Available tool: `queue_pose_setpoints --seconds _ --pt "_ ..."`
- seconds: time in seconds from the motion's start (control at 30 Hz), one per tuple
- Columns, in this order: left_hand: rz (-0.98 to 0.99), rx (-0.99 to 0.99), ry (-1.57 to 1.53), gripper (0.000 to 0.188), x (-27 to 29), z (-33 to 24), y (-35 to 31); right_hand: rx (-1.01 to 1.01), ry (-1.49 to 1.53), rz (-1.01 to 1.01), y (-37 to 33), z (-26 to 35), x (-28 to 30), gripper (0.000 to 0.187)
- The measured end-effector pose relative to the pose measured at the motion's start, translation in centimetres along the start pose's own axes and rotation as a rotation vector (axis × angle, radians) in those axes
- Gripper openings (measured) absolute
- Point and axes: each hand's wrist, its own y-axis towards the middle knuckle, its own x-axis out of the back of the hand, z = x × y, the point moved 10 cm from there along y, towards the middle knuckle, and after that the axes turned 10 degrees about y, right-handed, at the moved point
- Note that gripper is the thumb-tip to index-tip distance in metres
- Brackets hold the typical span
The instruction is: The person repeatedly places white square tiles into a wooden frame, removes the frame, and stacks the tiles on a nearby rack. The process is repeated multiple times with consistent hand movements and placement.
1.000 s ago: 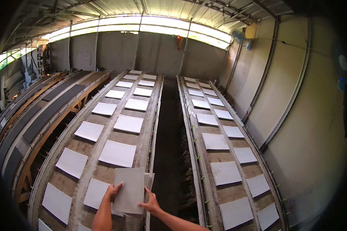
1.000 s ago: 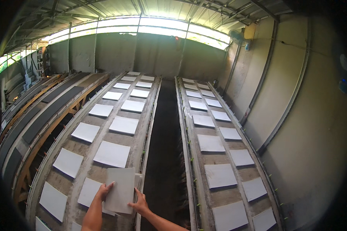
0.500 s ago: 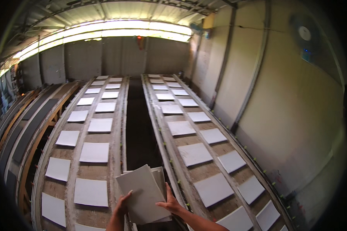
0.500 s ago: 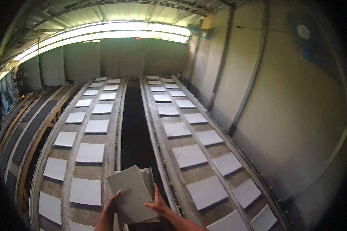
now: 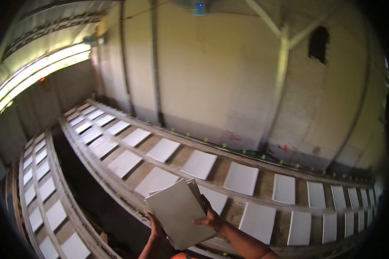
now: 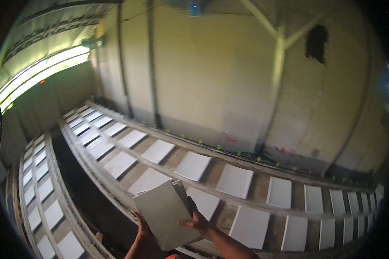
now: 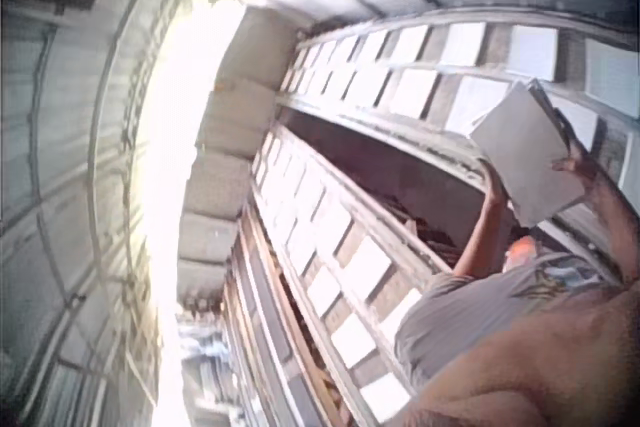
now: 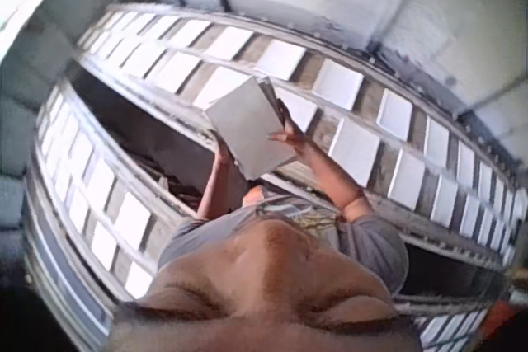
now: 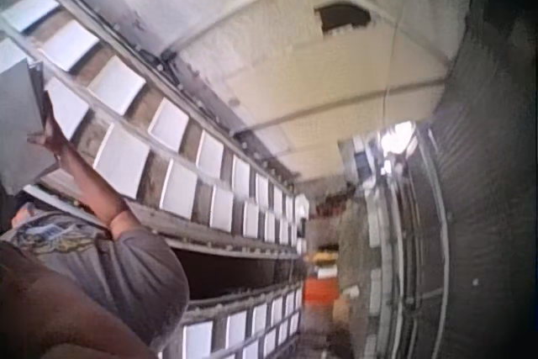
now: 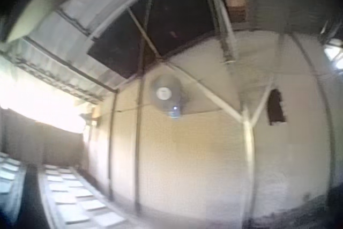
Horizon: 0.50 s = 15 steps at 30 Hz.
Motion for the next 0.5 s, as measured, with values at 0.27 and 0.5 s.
queue_pose_setpoints --seconds 0.27,0.5 --pt "0.284 0.239 0.024 0.080 -12.3 11.2 2.2 -0.053 0.252 -0.411 -13.1 2.2 13.0 0.122" --pt "0.589 0.240 0.264 0.066 -23.6 13.0 0.9 -0.092 0.256 -0.767 -23.8 -2.3 18.8 0.123"
